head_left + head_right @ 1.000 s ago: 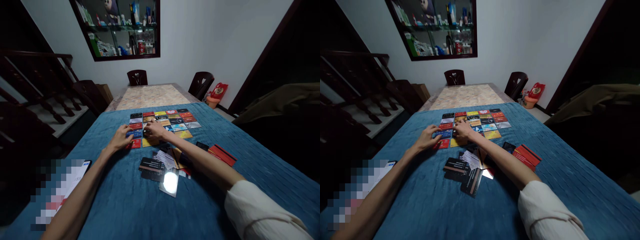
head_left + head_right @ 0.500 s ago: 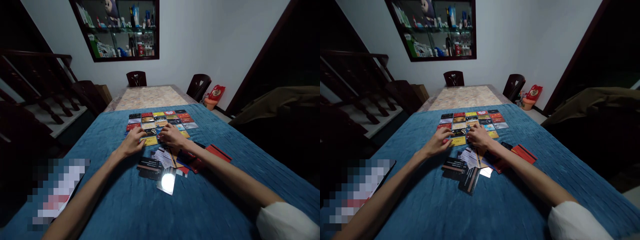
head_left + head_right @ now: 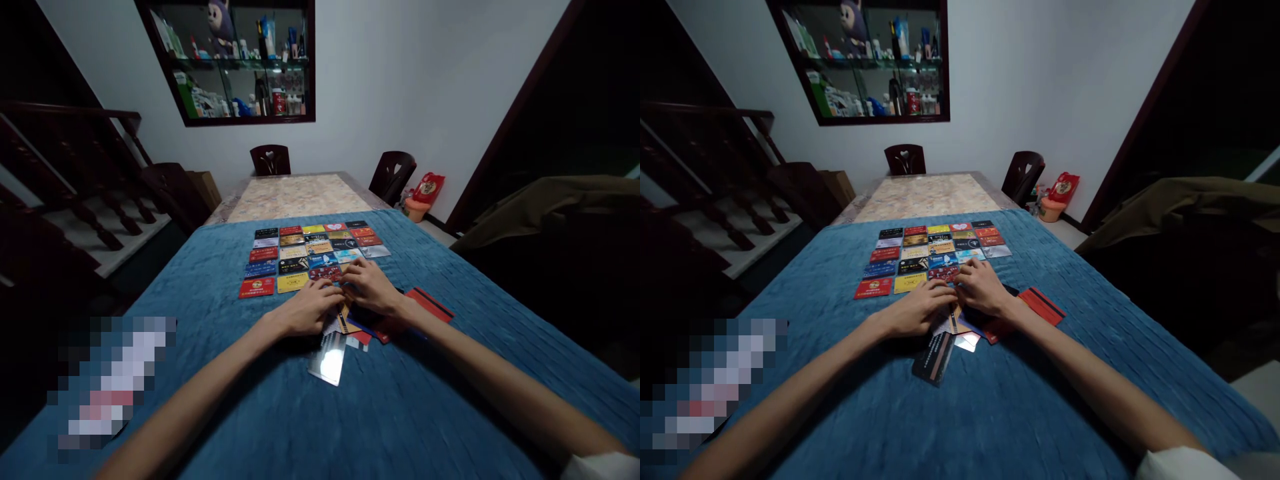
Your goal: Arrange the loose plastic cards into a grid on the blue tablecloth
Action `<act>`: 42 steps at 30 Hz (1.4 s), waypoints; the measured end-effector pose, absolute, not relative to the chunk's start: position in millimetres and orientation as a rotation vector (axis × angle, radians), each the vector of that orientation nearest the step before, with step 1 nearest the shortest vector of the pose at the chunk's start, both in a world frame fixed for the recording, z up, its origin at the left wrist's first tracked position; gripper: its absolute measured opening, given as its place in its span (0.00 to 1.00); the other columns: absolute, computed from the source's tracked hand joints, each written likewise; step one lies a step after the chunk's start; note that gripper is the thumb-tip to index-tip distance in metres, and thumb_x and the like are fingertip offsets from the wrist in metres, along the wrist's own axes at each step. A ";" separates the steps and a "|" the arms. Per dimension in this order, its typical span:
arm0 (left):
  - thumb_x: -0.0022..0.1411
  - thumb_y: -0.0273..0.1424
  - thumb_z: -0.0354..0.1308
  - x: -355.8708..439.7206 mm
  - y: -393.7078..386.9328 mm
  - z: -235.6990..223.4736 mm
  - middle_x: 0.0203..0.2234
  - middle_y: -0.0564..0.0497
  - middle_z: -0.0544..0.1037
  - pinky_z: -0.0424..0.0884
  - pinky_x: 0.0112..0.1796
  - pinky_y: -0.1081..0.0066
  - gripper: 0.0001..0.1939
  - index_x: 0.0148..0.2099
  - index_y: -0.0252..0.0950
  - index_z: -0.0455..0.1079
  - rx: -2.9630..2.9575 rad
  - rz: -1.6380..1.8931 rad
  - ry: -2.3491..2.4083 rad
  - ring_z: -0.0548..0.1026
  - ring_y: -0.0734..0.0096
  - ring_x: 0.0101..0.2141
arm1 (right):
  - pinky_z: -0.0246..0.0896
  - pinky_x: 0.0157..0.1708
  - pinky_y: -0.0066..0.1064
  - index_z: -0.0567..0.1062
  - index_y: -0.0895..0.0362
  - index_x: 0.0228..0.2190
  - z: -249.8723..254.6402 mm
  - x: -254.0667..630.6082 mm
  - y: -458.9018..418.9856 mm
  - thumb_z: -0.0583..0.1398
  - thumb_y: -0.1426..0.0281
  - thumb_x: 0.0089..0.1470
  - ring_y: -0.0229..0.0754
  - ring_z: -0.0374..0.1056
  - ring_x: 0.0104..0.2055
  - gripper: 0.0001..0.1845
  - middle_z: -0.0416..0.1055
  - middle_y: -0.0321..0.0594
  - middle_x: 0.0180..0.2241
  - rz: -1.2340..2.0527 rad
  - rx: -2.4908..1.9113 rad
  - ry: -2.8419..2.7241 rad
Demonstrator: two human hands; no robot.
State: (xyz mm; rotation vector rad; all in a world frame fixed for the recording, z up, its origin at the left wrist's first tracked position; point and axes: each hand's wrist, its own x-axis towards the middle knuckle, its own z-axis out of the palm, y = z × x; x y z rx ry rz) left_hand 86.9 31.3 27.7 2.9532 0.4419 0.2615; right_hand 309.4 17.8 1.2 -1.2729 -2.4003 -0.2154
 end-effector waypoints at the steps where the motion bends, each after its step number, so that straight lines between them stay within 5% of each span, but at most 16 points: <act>1: 0.55 0.21 0.53 89.7 30.2 27.8 0.54 0.44 0.73 0.64 0.54 0.53 0.23 0.53 0.37 0.68 2.954 0.204 0.430 0.64 0.53 0.56 | 0.49 0.40 0.38 0.78 0.56 0.36 0.7 309.4 17.4 0.59 0.69 0.59 0.48 0.60 0.45 0.07 0.75 0.44 0.38 -0.219 -1.276 -2.399; 10: 0.55 0.21 0.53 74.8 29.9 28.5 0.52 0.44 0.74 0.62 0.53 0.52 0.21 0.52 0.37 0.69 2.982 0.108 0.514 0.61 0.50 0.57 | 0.50 0.44 0.40 0.79 0.56 0.37 1.8 301.1 11.3 0.58 0.69 0.60 0.48 0.59 0.45 0.09 0.74 0.45 0.37 -0.126 -1.254 -2.442; 20: 0.67 0.29 0.50 58.1 29.1 25.7 0.40 0.44 0.74 0.65 0.47 0.57 0.07 0.42 0.37 0.69 3.004 0.185 0.585 0.66 0.57 0.46 | 0.52 0.41 0.38 0.79 0.56 0.38 9.1 284.2 -2.3 0.60 0.60 0.60 0.47 0.61 0.43 0.13 0.74 0.45 0.39 0.081 -1.201 -2.596; 32: 0.61 0.27 0.54 56.0 29.5 28.2 0.49 0.44 0.75 0.64 0.53 0.54 0.13 0.49 0.38 0.70 2.900 0.188 0.579 0.67 0.56 0.52 | 0.57 0.42 0.42 0.76 0.57 0.44 17.6 283.6 -4.4 0.62 0.48 0.54 0.51 0.60 0.45 0.27 0.70 0.48 0.43 0.135 -1.169 -2.688; 42: 0.62 0.28 0.56 53.3 28.1 32.7 0.47 0.45 0.76 0.64 0.54 0.54 0.08 0.43 0.37 0.73 2.928 0.189 0.586 0.65 0.55 0.54 | 0.57 0.45 0.43 0.77 0.57 0.38 27.3 290.8 -4.2 0.64 0.57 0.54 0.51 0.59 0.46 0.17 0.69 0.46 0.41 0.181 -1.058 -2.760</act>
